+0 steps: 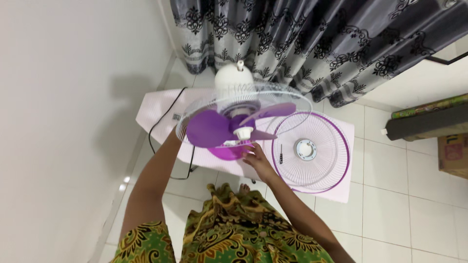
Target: The person disassembles a small electric fan by unscrewing the front grille, removing the grille and fan blades, and placing the parts on the table. The person does not reassemble the fan within the clip.
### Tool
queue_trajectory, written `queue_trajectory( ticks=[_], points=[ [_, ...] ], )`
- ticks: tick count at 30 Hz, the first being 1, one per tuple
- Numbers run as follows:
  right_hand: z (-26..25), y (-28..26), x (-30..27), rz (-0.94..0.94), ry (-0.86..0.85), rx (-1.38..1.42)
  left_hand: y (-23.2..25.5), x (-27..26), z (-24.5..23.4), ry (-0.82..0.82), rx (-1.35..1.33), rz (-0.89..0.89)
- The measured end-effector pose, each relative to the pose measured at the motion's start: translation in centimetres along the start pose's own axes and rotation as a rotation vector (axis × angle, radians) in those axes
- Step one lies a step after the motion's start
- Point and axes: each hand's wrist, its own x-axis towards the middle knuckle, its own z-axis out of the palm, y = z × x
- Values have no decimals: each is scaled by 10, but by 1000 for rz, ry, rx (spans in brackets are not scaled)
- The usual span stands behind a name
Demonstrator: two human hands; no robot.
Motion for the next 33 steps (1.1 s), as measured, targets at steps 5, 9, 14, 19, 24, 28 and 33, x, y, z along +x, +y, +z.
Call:
queue_trajectory(
  ticks=[5,9,14,19,24,28,33],
  points=[
    [-7,-4,1,-94,59,200,-5,29,2,25,-6,-2],
    [-10,-3,3,-229,133,247,-12,27,12,28,-18,-22],
    [6,-4,17,-256,369,284,-11,34,17,-117,77,-73],
    [23,6,38,-435,582,383,-20,39,21,-225,170,-129],
    [32,11,40,-469,985,-935,-33,54,19,-220,386,-181],
    [38,3,46,-551,740,435,-44,54,24,-219,623,-254],
    [42,-8,47,-599,743,435,-46,46,19,-188,381,-31]
  ],
)
